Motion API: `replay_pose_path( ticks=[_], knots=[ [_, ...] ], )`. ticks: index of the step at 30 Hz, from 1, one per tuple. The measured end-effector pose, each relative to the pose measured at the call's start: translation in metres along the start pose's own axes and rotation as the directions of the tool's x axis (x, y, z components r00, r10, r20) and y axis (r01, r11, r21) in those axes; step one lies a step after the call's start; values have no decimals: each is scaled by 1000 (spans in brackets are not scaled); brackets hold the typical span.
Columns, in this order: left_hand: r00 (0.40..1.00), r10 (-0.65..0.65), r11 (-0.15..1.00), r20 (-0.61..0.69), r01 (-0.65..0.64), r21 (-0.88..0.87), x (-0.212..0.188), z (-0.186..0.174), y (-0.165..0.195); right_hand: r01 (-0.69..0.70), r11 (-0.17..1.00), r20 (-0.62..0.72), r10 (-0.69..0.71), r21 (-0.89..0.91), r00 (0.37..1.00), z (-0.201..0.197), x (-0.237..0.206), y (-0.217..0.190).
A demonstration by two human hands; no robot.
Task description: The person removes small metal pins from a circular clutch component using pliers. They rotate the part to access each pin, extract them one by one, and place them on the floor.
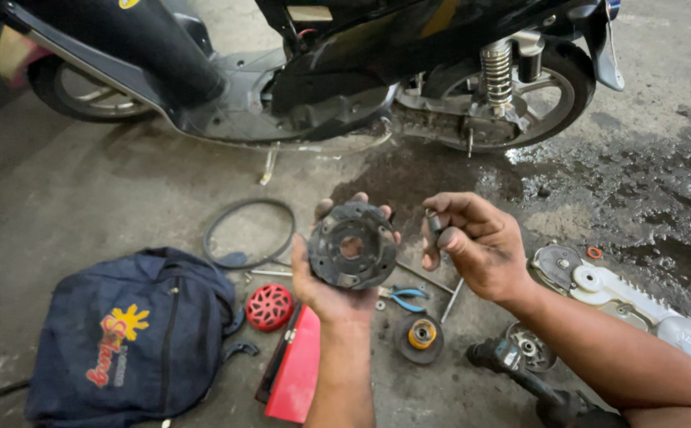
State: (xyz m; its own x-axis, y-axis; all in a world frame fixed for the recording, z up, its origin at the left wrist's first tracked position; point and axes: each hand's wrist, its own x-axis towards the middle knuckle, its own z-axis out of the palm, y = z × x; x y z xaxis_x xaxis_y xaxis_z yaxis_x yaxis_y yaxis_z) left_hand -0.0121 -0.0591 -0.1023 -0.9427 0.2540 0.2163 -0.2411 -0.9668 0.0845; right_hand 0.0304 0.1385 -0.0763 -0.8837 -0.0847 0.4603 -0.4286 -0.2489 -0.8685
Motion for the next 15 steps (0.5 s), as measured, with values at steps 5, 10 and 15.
replay_pose_path(
  ticks=[5,10,15],
  knots=[
    [999,-12,1000,33,13,-20,1,-1,-7,12,1000,-2,-12,-29,1000,1,-1,-1],
    [991,37,989,130,-55,138,4,-3,-12,43,954,111,-10,-297,994,0,1,-13],
    [975,-45,994,218,22,106,1,-1,-15,-19,957,55,36,-289,998,-1,7,-15]
  ],
)
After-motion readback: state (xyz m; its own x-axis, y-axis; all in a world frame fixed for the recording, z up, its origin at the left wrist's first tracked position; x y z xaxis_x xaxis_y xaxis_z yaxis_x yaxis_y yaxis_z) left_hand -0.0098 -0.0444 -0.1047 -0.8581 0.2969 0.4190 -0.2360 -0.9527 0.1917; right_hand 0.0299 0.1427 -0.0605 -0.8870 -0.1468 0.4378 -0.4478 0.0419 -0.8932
